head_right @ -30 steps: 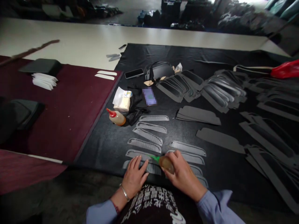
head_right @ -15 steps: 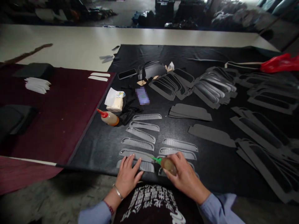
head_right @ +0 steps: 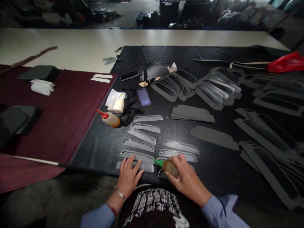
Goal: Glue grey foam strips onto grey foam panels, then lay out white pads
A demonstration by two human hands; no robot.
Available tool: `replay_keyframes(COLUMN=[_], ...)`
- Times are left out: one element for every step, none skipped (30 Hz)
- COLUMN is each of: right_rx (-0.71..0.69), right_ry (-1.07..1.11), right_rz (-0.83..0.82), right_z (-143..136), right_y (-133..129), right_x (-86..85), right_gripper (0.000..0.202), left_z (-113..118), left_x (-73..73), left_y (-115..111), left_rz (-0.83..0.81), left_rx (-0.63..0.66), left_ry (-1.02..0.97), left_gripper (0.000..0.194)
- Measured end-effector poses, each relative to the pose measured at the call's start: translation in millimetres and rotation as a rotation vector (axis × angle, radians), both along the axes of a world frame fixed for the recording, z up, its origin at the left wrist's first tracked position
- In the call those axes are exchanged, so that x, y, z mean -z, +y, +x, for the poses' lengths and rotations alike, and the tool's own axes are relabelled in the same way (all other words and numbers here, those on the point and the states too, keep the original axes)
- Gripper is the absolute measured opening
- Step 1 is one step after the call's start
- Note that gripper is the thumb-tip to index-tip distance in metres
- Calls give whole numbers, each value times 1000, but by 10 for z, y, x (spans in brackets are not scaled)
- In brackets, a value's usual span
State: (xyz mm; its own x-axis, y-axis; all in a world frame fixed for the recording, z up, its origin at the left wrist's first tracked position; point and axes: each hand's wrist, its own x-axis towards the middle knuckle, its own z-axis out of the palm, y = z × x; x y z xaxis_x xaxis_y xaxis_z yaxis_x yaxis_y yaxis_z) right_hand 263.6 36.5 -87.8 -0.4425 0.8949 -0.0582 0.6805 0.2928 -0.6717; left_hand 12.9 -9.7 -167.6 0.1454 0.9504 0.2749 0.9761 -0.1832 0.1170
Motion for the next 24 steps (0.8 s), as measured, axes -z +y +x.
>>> replay_keyframes(right_rx=[0,1,0,-1,-3,-5,-3,6,22,47,79,111,138,156,166,166,159,152,145,134,125,114,103,92], right_ry=[4,9,14,19,24,29,34,40,48,62,79,99,121,141,158,171,182,191,200,209,216,219,219,215], right_rz=[-4,-7,-10,-13,-16,-20,-24,-26,-24,-17,-9,-5,-7,-17,-30,-43,-54,-62,-70,-80,-92,-104,-113,-118], right_z=[10,17,20,23,27,32,39,47,54,57,53,38,9,-34,-93,-163,-243,-327,-410,-488,-558,-617,-665,-703], right_y=[-12,-24,-35,-45,-53,-58,-59,-56,-48,-35,-17,3,26,51,74,96,115,132,146,157,167,176,186,195], right_x=[-4,-7,-8,-6,1,11,24,39,52,62,67,66,58,43,23,0,-25,-49,-70,-86,-96,-99,-97,-89], right_gripper=[27,27,27,27,27,27,27,27,26,26,26,27,29,30,32,33,34,34,35,35,36,36,37,37], left_z=[8,15,22,28,34,38,42,45,47,48,48,47,44,40,34,28,22,17,14,14,15,19,22,25], left_x=[-2,-6,-12,-20,-27,-34,-39,-40,-39,-35,-29,-23,-17,-13,-11,-9,-6,-1,7,19,34,50,66,78], left_y=[-3,-7,-12,-17,-23,-30,-37,-43,-49,-53,-55,-56,-56,-55,-55,-57,-60,-65,-72,-81,-91,-102,-111,-119], left_rz=[-1,-3,-3,-3,-1,1,2,2,0,-4,-7,-8,-6,-1,8,18,28,35,41,46,46,43,39,33], left_rx=[-10,-21,-33,-42,-51,-61,-72,-84,-94,-100,-101,-97,-89,-77,-66,-55,-44,-34,-30,-31,-39,-55,-75,-97], left_ry=[-1,0,3,6,9,11,14,17,20,23,28,33,37,40,40,39,36,33,30,26,21,14,5,-5], left_gripper=[35,35,35,35,34,34,35,35,36,36,37,38,40,41,44,46,47,47,45,41,38,36,36,36])
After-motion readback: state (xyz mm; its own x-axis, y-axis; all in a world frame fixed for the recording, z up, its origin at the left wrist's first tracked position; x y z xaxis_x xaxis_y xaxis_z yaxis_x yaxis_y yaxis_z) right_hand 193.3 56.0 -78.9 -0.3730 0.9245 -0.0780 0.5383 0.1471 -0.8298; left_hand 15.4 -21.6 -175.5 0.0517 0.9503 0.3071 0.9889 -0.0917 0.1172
